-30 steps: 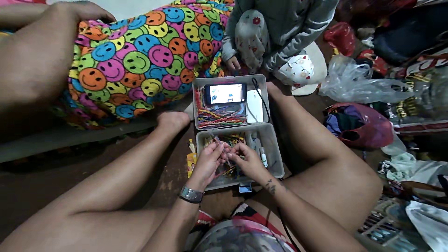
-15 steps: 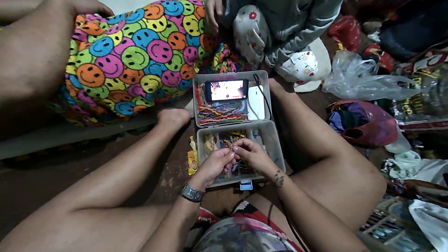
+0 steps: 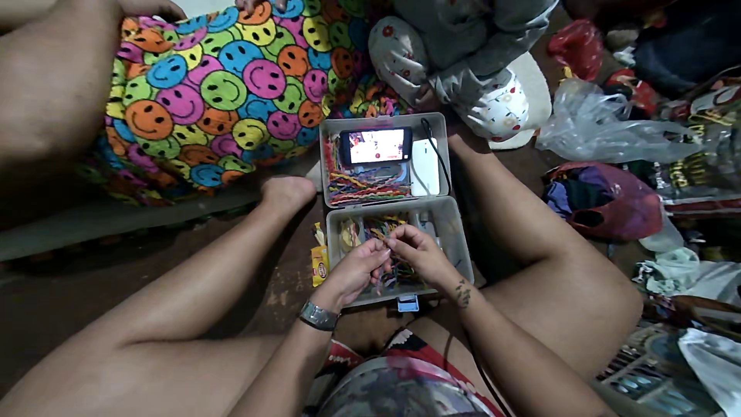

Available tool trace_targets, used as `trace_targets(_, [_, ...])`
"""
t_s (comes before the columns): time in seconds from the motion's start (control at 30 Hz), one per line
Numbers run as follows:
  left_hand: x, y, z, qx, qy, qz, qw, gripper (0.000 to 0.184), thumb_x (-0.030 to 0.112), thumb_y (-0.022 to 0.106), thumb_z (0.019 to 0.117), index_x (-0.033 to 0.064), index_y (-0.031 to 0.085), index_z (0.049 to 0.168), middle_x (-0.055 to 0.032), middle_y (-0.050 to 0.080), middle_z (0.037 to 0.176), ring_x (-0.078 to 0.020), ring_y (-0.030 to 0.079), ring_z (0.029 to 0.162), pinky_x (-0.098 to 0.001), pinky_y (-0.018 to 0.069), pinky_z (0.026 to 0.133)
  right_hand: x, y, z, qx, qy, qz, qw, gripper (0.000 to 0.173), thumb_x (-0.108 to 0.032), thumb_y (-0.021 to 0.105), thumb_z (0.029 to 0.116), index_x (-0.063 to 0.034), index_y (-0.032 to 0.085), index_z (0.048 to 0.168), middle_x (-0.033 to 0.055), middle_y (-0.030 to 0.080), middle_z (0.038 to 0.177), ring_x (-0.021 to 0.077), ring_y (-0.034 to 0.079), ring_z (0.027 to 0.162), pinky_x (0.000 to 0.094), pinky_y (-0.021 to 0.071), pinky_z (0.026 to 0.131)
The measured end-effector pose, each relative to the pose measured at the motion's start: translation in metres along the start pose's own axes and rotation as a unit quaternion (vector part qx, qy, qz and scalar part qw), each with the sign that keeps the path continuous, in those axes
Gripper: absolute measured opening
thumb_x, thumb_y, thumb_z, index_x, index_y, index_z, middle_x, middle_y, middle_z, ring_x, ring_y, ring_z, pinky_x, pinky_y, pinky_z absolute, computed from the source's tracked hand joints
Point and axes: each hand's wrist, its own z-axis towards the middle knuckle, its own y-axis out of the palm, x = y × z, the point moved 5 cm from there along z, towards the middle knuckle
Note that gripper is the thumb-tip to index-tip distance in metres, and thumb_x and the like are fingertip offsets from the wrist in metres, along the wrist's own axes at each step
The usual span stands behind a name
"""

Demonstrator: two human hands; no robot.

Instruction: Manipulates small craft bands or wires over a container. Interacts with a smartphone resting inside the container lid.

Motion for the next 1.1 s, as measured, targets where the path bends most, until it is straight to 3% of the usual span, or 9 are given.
trace_targets(0.2, [-0.001, -0.001, -0.001, -0.002, -0.012, -0.010, 1.000, 0.016, 0.012, 0.045, 0.1079, 0.0104, 0.059, 0.100, 0.0057, 0.059, 0.076, 0.0002, 0.052, 0.057, -0.0133, 0.0452, 0.053, -0.003, 0.000, 0.001, -0.031, -0.042, 0.025, 0.998, 0.011, -0.007, 0.057, 0.0992, -0.0002, 0.064, 0.104, 0.0009, 0.066, 0.105, 0.0021, 0.063, 0.092, 0.0203, 0.0541, 0.084])
trace_targets(0.43, [-0.001, -0.002, 0.000, 0.005, 0.006, -0.009, 1.000, 0.014, 0.012, 0.049, 0.1066, 0.0101, 0.061, 0.100, 0.0053, 0.062, 0.077, 0.0009, 0.052, 0.056, -0.0126, 0.0441, 0.052, -0.003, -0.001, 0.001, -0.019, -0.029, 0.005, 0.999, 0.010, -0.007, 0.058, 0.0995, -0.0002, 0.064, 0.103, -0.0010, 0.066, 0.093, 0.0020, 0.063, 0.083, 0.0205, 0.0544, 0.078])
trace_targets(0.53, [0.002, -0.001, 0.000, 0.058, 0.052, 0.055, 0.995, 0.011, 0.010, 0.054, 0.1038, 0.0084, 0.062, 0.096, 0.0054, 0.064, 0.077, 0.0007, 0.055, 0.061, -0.0140, 0.0455, 0.056, -0.002, -0.003, 0.001, 0.008, -0.014, -0.021, 1.000, 0.011, -0.008, 0.060, 0.0992, 0.0001, 0.065, 0.103, -0.0017, 0.065, 0.089, 0.0005, 0.061, 0.079, 0.0189, 0.0533, 0.075])
trace_targets(0.63, [0.005, -0.002, 0.002, 0.101, 0.116, 0.179, 0.972, 0.010, 0.013, 0.061, 0.1013, 0.0047, 0.066, 0.099, 0.0040, 0.064, 0.085, -0.0009, 0.060, 0.075, -0.0187, 0.0513, 0.072, -0.001, -0.004, 0.002, 0.031, 0.009, -0.039, 0.999, 0.010, -0.009, 0.060, 0.0997, -0.0004, 0.065, 0.103, -0.0017, 0.063, 0.086, 0.0008, 0.059, 0.074, 0.0193, 0.0519, 0.072])
trace_targets(0.73, [0.009, -0.001, 0.001, 0.131, 0.141, 0.267, 0.944, 0.016, 0.017, 0.061, 0.1016, 0.0037, 0.069, 0.100, 0.0027, 0.062, 0.086, 0.0008, 0.055, 0.074, -0.0177, 0.0469, 0.071, 0.000, -0.003, 0.002, 0.036, 0.033, -0.029, 0.998, 0.012, -0.009, 0.060, 0.1002, -0.0001, 0.065, 0.105, -0.0006, 0.064, 0.087, 0.0019, 0.060, 0.075, 0.0201, 0.0522, 0.073])
trace_targets(0.87, [0.006, 0.003, -0.002, 0.091, 0.082, 0.080, 0.989, 0.015, 0.010, 0.052, 0.1044, 0.0049, 0.064, 0.097, 0.0041, 0.060, 0.080, -0.0006, 0.053, 0.064, -0.0160, 0.0459, 0.060, -0.004, -0.003, 0.001, -0.041, 0.086, 0.074, 0.993, 0.019, -0.007, 0.054, 0.1024, 0.0017, 0.063, 0.116, 0.0019, 0.067, 0.098, 0.0065, 0.065, 0.086, 0.0254, 0.0564, 0.082])
trace_targets(0.97, [0.001, 0.007, -0.004, 0.010, 0.004, -0.097, 0.995, 0.021, 0.013, 0.044, 0.1079, 0.0091, 0.063, 0.100, 0.0039, 0.060, 0.078, -0.0035, 0.055, 0.062, -0.0178, 0.0507, 0.058, -0.002, -0.004, 0.001, -0.096, 0.092, 0.138, 0.981, 0.015, -0.008, 0.053, 0.1016, -0.0030, 0.066, 0.108, -0.0009, 0.070, 0.093, 0.0075, 0.066, 0.084, 0.0275, 0.0567, 0.082])
trace_targets(1.03, [-0.001, 0.009, -0.004, -0.035, -0.016, -0.136, 0.990, 0.023, 0.016, 0.042, 0.1081, 0.0122, 0.062, 0.098, 0.0046, 0.059, 0.076, -0.0039, 0.056, 0.062, -0.0190, 0.0509, 0.058, -0.002, -0.003, 0.002, -0.113, 0.091, 0.167, 0.975, 0.014, -0.009, 0.054, 0.1000, -0.0063, 0.068, 0.103, -0.0023, 0.070, 0.088, 0.0071, 0.067, 0.081, 0.0269, 0.0574, 0.080])
trace_targets(1.1, [-0.003, 0.011, -0.004, -0.061, -0.020, -0.155, 0.986, 0.024, 0.016, 0.043, 0.1071, 0.0134, 0.063, 0.095, 0.0055, 0.059, 0.075, -0.0031, 0.056, 0.061, -0.0182, 0.0502, 0.057, -0.003, -0.002, 0.002, -0.124, 0.082, 0.178, 0.973, 0.016, -0.011, 0.056, 0.0994, -0.0073, 0.070, 0.105, -0.0020, 0.072, 0.096, 0.0061, 0.067, 0.085, 0.0251, 0.0567, 0.080])
